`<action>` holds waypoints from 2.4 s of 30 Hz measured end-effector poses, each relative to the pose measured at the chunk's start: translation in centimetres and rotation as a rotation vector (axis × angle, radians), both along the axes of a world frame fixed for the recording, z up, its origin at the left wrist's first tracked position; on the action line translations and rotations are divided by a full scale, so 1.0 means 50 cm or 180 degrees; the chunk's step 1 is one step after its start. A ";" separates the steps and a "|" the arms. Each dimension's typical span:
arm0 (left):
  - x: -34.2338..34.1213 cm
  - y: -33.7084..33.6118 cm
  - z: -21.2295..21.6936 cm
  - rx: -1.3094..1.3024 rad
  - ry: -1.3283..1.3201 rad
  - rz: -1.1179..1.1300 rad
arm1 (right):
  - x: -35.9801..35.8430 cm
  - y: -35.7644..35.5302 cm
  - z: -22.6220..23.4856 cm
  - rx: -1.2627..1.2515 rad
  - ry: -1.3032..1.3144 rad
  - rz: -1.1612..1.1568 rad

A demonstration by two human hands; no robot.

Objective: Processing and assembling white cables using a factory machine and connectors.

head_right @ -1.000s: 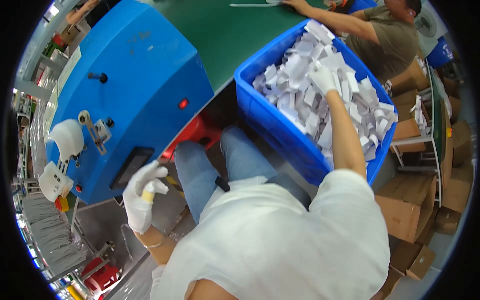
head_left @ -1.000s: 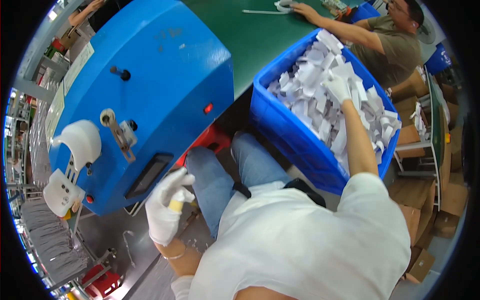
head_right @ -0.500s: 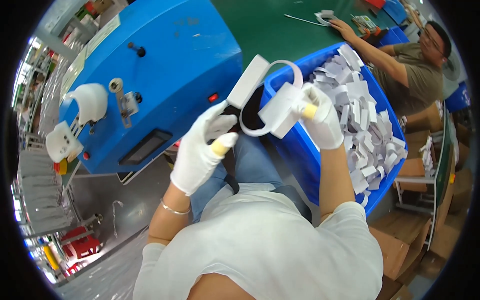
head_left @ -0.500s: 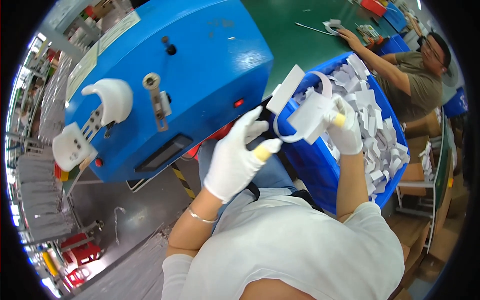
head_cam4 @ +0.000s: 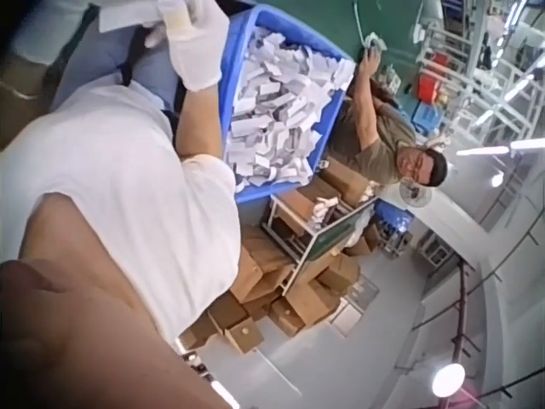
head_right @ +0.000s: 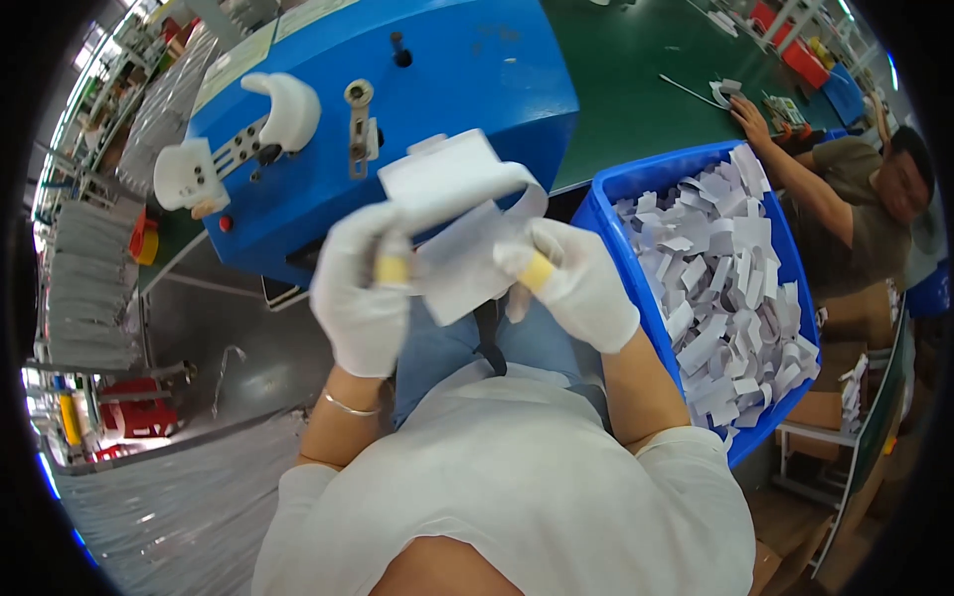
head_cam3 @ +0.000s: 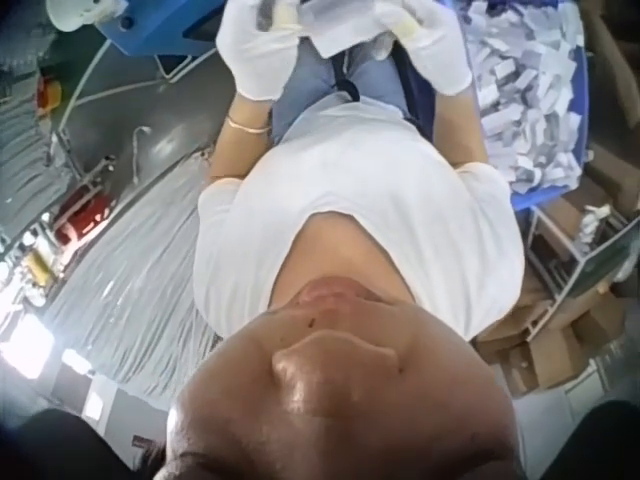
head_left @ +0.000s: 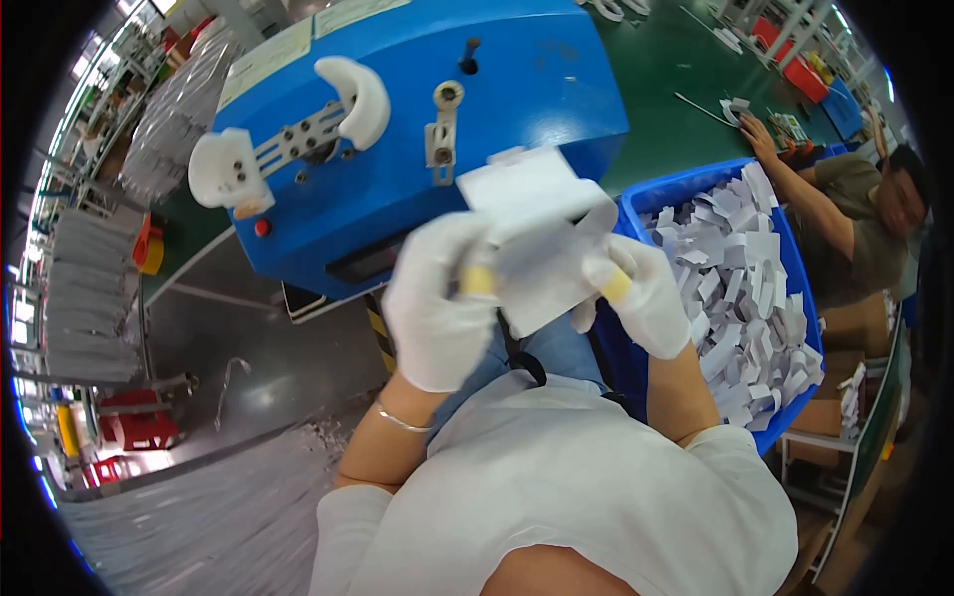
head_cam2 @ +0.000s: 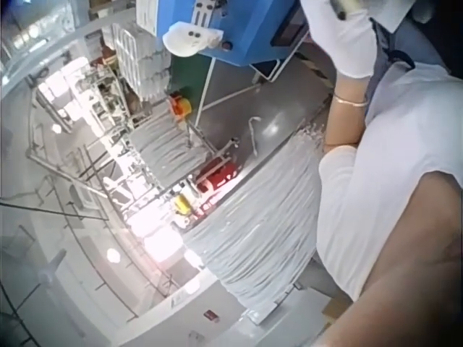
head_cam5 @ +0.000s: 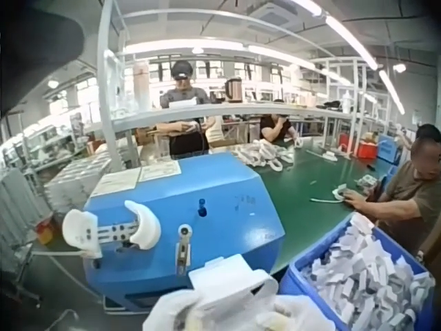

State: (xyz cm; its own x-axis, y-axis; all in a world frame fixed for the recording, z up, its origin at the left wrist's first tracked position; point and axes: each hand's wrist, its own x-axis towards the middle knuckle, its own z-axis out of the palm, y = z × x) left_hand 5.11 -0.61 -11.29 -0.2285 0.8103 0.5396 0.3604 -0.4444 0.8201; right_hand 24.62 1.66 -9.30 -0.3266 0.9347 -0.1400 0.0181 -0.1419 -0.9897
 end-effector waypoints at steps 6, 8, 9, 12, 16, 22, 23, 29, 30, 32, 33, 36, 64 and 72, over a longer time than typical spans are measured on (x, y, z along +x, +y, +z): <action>-0.111 -0.048 -0.033 -0.2050 -0.1187 -0.0012 | -0.010 -0.005 -0.022 0.3043 -0.1004 0.0279; -0.130 -0.059 -0.082 -0.2557 -0.1212 -0.0282 | -0.046 -0.004 -0.035 0.2744 -0.1202 0.0760; -0.131 -0.063 -0.095 -0.2803 -0.1312 -0.0287 | -0.057 -0.008 -0.058 0.2546 -0.1426 0.1049; -0.136 -0.081 -0.172 -0.3318 -0.1783 -0.0416 | -0.059 -0.014 -0.153 0.1916 -0.1809 0.1414; -0.114 -0.122 -0.273 -0.2472 0.0899 0.0031 | -0.046 -0.016 -0.225 0.1545 -0.1543 0.1367; -0.102 -0.122 -0.252 -0.1825 -0.0812 -0.0809 | -0.030 -0.009 -0.250 0.0323 -0.1546 0.1402; -0.094 -0.114 -0.235 -0.2044 -0.0412 -0.0937 | -0.028 -0.002 -0.254 0.0317 -0.1620 0.1516; -0.064 -0.101 -0.254 -0.2254 -0.0164 -0.0590 | -0.033 -0.007 -0.265 0.0623 -0.1574 0.1043; -0.063 -0.101 -0.258 -0.2059 -0.0044 -0.0519 | -0.036 -0.009 -0.265 0.0706 -0.1659 0.0879; -0.059 -0.095 -0.242 -0.2085 0.0100 -0.0528 | -0.039 -0.010 -0.262 0.0921 -0.1809 0.0887; -0.058 -0.092 -0.233 -0.2103 0.0243 -0.0533 | -0.040 -0.010 -0.261 0.1144 -0.1958 0.0897; -0.056 -0.086 -0.223 -0.1795 0.0826 -0.0592 | -0.042 -0.011 -0.260 0.1324 -0.1917 0.0853; -0.057 -0.071 -0.213 -0.1497 0.0796 -0.0936 | -0.052 -0.002 -0.228 0.1654 -0.2441 0.0920; -0.081 -0.041 -0.188 -0.0587 0.2031 -0.0613 | 0.005 0.035 -0.179 0.1228 -0.1403 0.0726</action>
State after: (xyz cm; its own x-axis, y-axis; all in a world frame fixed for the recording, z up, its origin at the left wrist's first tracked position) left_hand 1.07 -2.67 -20.67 0.2451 0.8961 0.3701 0.7262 -0.4226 0.5422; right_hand 24.86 3.41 -18.25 -0.5123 0.8584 0.0265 0.4239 0.2795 -0.8615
